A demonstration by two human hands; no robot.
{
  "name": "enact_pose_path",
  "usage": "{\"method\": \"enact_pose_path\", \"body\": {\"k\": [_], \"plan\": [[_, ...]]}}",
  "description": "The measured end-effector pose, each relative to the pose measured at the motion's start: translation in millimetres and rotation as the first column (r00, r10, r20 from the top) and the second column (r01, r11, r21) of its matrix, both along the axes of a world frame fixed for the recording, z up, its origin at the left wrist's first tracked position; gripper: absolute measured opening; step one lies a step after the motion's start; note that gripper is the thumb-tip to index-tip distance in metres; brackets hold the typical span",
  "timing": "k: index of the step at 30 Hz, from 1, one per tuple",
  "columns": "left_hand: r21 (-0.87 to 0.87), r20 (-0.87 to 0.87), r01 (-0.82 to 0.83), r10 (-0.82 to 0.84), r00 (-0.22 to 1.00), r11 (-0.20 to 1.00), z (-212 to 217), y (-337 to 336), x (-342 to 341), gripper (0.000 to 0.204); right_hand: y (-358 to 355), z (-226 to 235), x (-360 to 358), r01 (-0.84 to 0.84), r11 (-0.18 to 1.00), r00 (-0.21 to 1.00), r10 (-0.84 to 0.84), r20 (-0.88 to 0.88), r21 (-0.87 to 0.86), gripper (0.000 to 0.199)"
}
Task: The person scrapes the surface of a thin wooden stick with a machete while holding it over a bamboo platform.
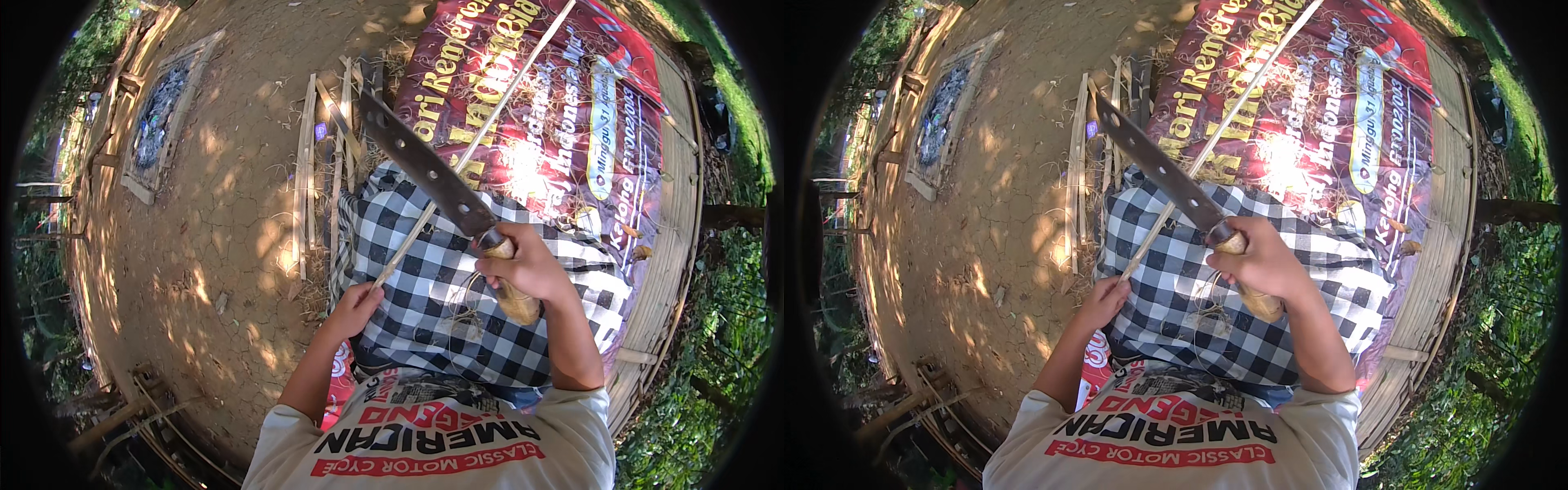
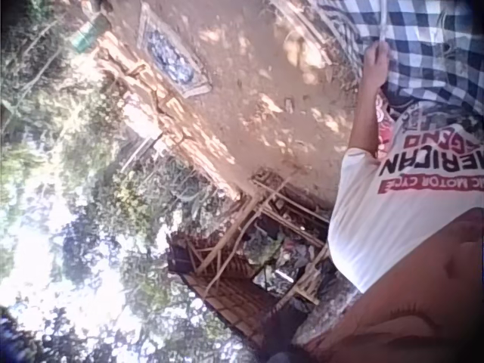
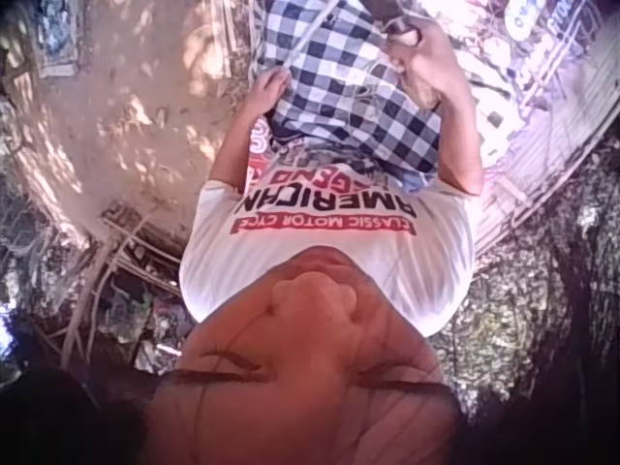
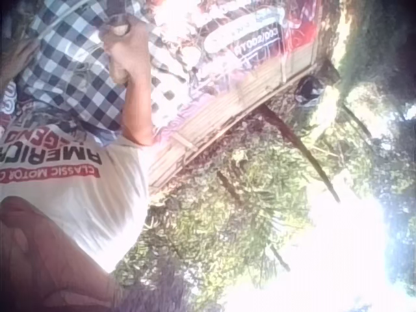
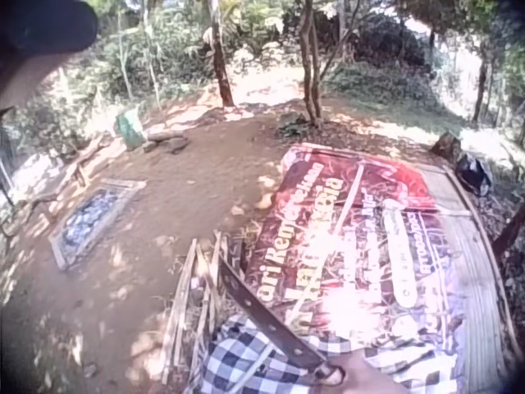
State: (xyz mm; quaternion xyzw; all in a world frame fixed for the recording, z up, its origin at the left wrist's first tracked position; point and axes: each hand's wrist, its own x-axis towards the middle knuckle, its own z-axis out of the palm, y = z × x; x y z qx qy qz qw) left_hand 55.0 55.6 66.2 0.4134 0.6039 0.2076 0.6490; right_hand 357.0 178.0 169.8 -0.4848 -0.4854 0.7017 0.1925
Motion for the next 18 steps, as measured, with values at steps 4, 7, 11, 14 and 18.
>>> {"method": "enact_pose_path", "body": {"k": [4,7,11,14,18], "plan": [[-0.021,0.054,-0.068,0.069,0.996,0.997,-1.8,0.2,0.9,0.036,-10.2,-27.7,-22.7,-0.023,0.998,0.996,0.018,-0.092,-0.055,0.017],[0.175,-0.106,-0.012,0.031,0.994,0.985,-3.0,-1.9,8.5,0.040,-23.5,-48.1,-30.7,0.062,0.982,0.977,-0.096,-0.193,-0.176,0.015],[0.319,-0.277,0.013,0.080,0.958,0.948,-6.2,-8.1,17.4,0.038,-42.8,-58.6,-40.4,0.123,0.959,0.980,-0.159,-0.123,-0.257,0.012],[0.398,-0.325,0.042,0.098,0.941,0.917,-0.7,-7.8,20.0,0.034,-38.0,-51.8,-29.5,0.033,0.978,0.997,-0.048,-0.066,-0.205,0.014],[0.427,-0.353,0.038,0.128,0.927,0.904,-0.4,-8.3,23.2,0.029,-19.1,-48.0,-13.0,0.053,0.979,0.995,-0.069,-0.072,-0.199,0.013]]}}
